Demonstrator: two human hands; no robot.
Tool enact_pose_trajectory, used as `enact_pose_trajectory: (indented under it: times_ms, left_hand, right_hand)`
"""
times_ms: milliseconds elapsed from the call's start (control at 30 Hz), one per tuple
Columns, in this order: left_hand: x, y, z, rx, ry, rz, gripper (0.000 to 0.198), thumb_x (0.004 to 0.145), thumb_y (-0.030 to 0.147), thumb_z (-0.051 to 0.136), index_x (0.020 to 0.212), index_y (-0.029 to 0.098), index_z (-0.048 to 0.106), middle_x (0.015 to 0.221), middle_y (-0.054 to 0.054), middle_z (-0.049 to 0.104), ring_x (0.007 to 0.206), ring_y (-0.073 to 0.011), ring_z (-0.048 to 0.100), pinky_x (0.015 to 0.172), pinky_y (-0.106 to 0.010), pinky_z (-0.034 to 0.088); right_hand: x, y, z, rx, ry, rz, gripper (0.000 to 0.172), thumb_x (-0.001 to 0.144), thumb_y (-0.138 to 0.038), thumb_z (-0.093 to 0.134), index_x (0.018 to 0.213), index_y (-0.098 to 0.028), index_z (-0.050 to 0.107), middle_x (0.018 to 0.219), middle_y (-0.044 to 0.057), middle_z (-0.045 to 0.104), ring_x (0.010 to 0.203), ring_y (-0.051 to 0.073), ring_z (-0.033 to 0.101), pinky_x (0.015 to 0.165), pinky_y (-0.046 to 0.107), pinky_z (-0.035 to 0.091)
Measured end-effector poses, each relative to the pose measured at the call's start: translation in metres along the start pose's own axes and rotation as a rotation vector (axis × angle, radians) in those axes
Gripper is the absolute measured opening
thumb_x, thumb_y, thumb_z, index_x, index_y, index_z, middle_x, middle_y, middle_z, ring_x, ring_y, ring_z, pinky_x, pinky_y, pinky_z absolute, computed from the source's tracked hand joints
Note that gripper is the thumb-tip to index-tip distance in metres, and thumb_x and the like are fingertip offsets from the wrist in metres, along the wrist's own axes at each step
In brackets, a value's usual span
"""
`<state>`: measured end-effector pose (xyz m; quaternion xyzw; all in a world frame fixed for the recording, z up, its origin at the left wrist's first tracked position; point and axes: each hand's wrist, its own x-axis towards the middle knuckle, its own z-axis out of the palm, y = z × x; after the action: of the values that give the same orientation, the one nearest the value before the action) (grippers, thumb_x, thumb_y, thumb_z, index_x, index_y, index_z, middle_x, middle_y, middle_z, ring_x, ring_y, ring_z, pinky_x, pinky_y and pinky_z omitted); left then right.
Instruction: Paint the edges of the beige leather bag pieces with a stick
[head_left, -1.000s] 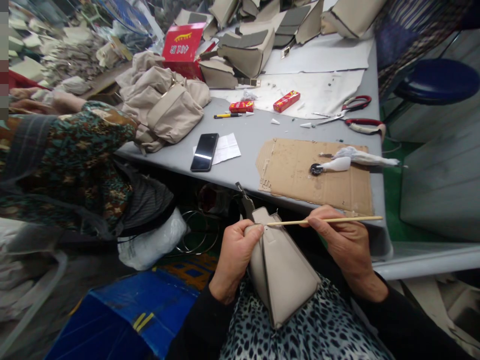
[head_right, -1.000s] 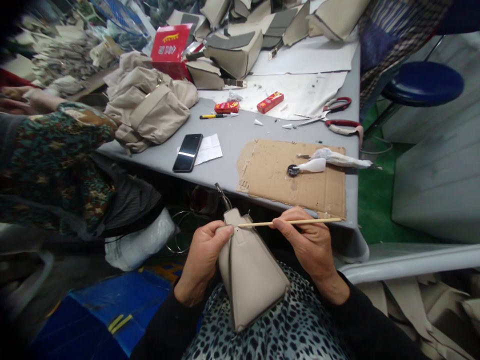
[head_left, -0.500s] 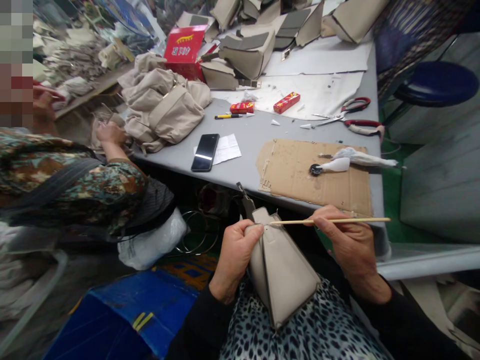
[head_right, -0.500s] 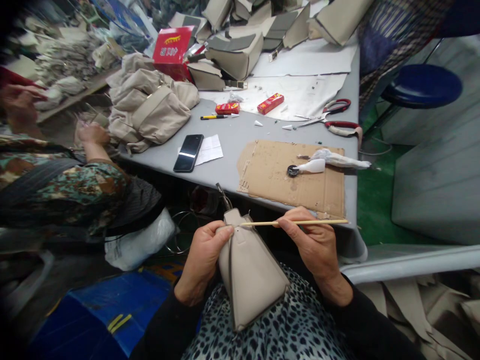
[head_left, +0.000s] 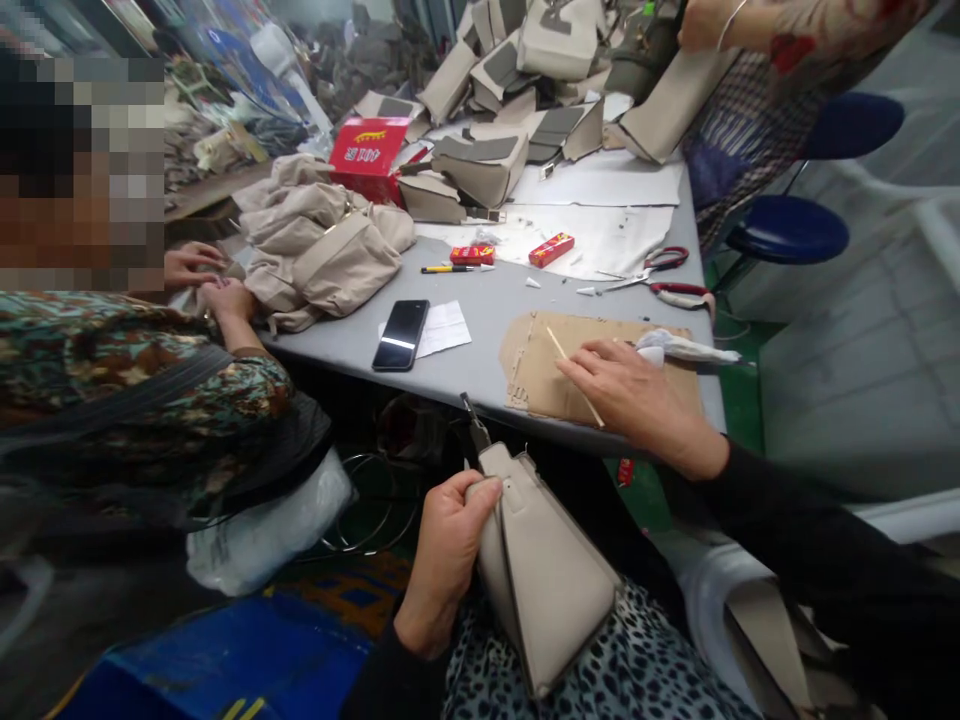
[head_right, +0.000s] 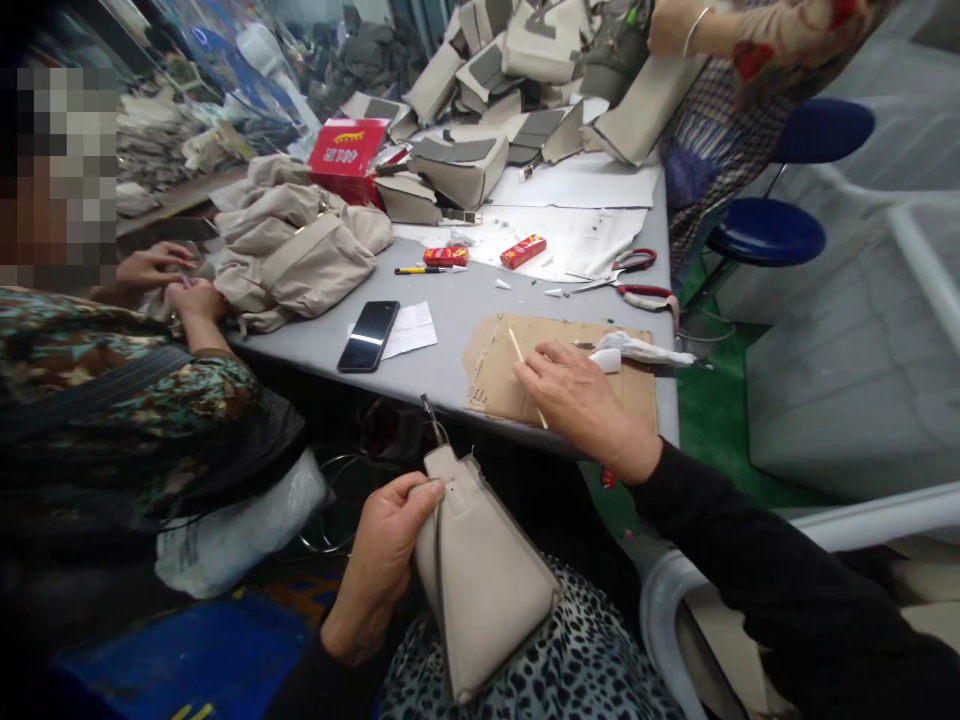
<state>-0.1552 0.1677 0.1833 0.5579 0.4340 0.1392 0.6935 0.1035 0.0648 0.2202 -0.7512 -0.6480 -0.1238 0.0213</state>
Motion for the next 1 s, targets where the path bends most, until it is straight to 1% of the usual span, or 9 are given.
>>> enact_pose_trajectory:
  times_ms: [133,300,400,467,533,633,700,867,1000]
  left_hand:
    - [-0.006,0.002,-0.005,-0.017,0.022,0.03,0.032,0.077,0.04,0.077,0.064,0.016,0.06,0.06,0.003,0.052,0.057,-0.0108,0.043,0.052,-0.021,0.034]
    - [-0.007,0.002,-0.008,-0.047,0.041,0.027,0.032,0.074,0.041,0.078,0.064,0.016,0.06,0.06,0.003,0.054,0.057,-0.0112,0.045,0.051,-0.021,0.033]
    - [-0.005,0.003,-0.012,-0.075,0.033,0.031,0.031,0.075,0.04,0.078,0.065,0.016,0.062,0.061,0.002,0.056,0.057,-0.011,0.046,0.051,-0.021,0.034]
    - [-0.005,0.006,-0.017,-0.107,0.024,0.026,0.03,0.074,0.039,0.079,0.065,0.016,0.063,0.061,0.002,0.057,0.056,-0.0109,0.047,0.051,-0.021,0.035]
    - [-0.007,0.012,-0.024,-0.128,0.004,0.009,0.029,0.072,0.038,0.08,0.067,0.015,0.064,0.061,0.001,0.059,0.055,-0.0108,0.048,0.051,-0.021,0.035]
    - [-0.013,0.022,-0.034,-0.113,-0.05,-0.033,0.028,0.072,0.039,0.08,0.071,0.014,0.067,0.062,0.0,0.061,0.054,-0.011,0.05,0.051,-0.021,0.036]
    - [-0.018,0.026,-0.037,-0.093,-0.082,-0.059,0.029,0.073,0.04,0.08,0.074,0.014,0.068,0.063,0.0,0.062,0.054,-0.011,0.05,0.051,-0.021,0.036]
    - [-0.022,0.027,-0.035,-0.006,-0.124,-0.051,0.03,0.075,0.043,0.078,0.073,0.015,0.068,0.064,-0.002,0.064,0.055,-0.0128,0.052,0.05,-0.022,0.035]
    - [-0.022,0.025,-0.031,0.01,-0.143,-0.055,0.029,0.075,0.043,0.077,0.074,0.015,0.069,0.064,-0.002,0.064,0.055,-0.0138,0.053,0.05,-0.023,0.035]
  right_hand:
    - [0.016,0.007,0.005,-0.072,-0.118,-0.091,0.022,0.092,-0.007,0.055,0.11,-0.009,0.068,0.103,0.018,0.07,0.102,0.033,0.056,0.084,0.041,0.041]
    - [0.017,0.013,0.004,-0.096,-0.086,-0.127,0.028,0.095,-0.008,0.052,0.117,-0.012,0.069,0.1,0.017,0.069,0.1,0.032,0.055,0.083,0.041,0.038]
    - [0.01,-0.003,-0.008,0.005,-0.007,-0.099,0.035,0.097,-0.008,0.048,0.125,-0.015,0.067,0.111,0.017,0.07,0.109,0.033,0.055,0.089,0.044,0.04]
    - [0.004,-0.025,-0.012,0.276,0.073,-0.077,0.036,0.1,-0.011,0.046,0.129,-0.018,0.066,0.117,0.015,0.071,0.11,0.031,0.057,0.093,0.044,0.043]
    - [-0.003,-0.05,-0.008,0.709,0.095,-0.052,0.033,0.104,-0.018,0.044,0.129,-0.021,0.065,0.116,0.011,0.071,0.105,0.025,0.061,0.091,0.039,0.047]
    - [-0.009,-0.085,0.011,1.322,-0.045,0.024,0.03,0.106,-0.033,0.045,0.125,-0.022,0.066,0.114,0.008,0.07,0.1,0.019,0.064,0.089,0.033,0.05]
    - [-0.012,-0.102,0.025,1.597,-0.143,0.075,0.033,0.104,-0.044,0.05,0.121,-0.022,0.067,0.113,0.006,0.068,0.102,0.019,0.062,0.09,0.031,0.048]
    - [-0.019,-0.121,0.045,2.08,-0.329,0.268,0.039,0.094,-0.057,0.064,0.111,-0.021,0.063,0.094,0.0,0.057,0.078,0.013,0.051,0.073,0.024,0.044]
    - [-0.022,-0.118,0.046,2.251,-0.407,0.279,0.041,0.086,-0.055,0.075,0.104,-0.022,0.059,0.091,-0.001,0.051,0.072,0.012,0.044,0.065,0.022,0.039]
